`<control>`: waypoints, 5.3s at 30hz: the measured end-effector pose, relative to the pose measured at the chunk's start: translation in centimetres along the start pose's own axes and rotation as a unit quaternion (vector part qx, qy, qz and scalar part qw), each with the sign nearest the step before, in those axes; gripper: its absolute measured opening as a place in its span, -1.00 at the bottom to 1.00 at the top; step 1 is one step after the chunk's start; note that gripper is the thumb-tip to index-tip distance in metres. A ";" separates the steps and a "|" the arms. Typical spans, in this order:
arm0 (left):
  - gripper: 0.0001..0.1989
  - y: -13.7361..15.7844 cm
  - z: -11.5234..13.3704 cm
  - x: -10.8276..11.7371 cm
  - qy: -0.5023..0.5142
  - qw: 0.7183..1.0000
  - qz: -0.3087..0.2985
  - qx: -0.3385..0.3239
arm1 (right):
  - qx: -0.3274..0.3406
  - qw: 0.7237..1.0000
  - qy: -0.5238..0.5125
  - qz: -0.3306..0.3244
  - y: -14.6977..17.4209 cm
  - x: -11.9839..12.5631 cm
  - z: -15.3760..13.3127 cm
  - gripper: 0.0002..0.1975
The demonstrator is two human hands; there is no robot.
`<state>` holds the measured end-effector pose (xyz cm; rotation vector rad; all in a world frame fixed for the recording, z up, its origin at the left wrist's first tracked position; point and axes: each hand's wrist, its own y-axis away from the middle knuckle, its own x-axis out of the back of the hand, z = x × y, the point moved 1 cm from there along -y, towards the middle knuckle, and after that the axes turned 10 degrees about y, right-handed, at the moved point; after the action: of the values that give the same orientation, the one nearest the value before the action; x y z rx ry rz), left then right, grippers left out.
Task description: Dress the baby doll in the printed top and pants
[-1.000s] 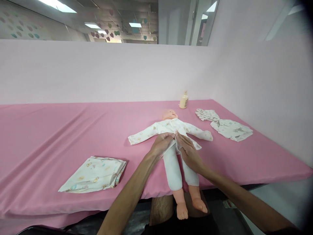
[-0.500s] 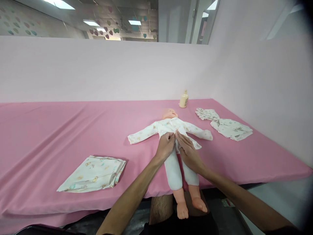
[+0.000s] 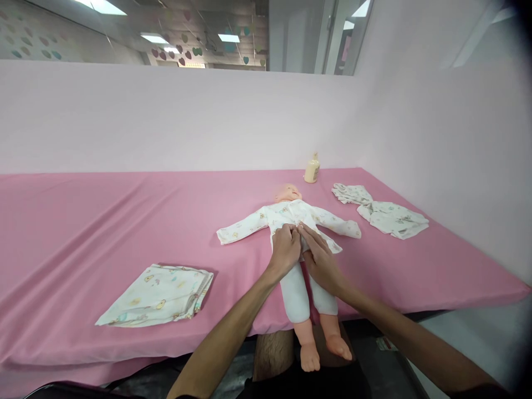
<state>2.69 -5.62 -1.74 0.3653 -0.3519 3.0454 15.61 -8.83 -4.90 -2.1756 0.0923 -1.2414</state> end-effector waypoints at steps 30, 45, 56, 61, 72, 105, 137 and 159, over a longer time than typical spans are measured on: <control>-0.80 6.6 -0.2 4.2 -0.341 0.930 -0.042 -0.133 | 0.009 0.989 0.133 -0.071 3.5 4.4 8.7 -0.51; -0.65 7.8 -1.6 3.6 -0.285 0.929 0.047 -0.230 | -0.158 0.986 0.058 -0.020 5.6 3.3 7.6 -0.66; -0.70 7.7 -3.5 5.2 -0.233 0.970 0.032 -0.063 | -0.095 0.993 0.067 -0.031 5.6 3.2 7.0 -0.71; -0.79 8.1 -2.6 4.4 -0.327 0.918 0.077 -0.210 | -0.085 0.985 0.151 0.004 6.3 4.3 7.2 -0.80; -0.85 7.6 -0.8 1.0 -0.393 0.867 -0.042 -0.302 | 0.119 0.979 0.164 0.005 2.9 4.2 0.5 -0.76; -0.69 9.9 -1.3 3.3 -0.145 0.983 -0.017 -0.115 | 0.029 0.995 0.025 0.089 6.1 3.1 3.0 -0.71; -0.49 16.4 -7.0 17.3 -0.540 0.792 0.279 0.047 | -0.168 0.976 0.070 0.121 16.7 3.6 5.7 -0.78; -0.68 25.6 8.9 12.6 0.349 0.883 0.298 -0.093 | 0.094 0.985 -0.120 -0.086 13.5 0.6 -15.9 -0.33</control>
<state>-9.59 -32.23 4.09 -1.0155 -0.8019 3.3413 6.45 -27.52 -6.07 -2.1826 -0.3068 -1.0224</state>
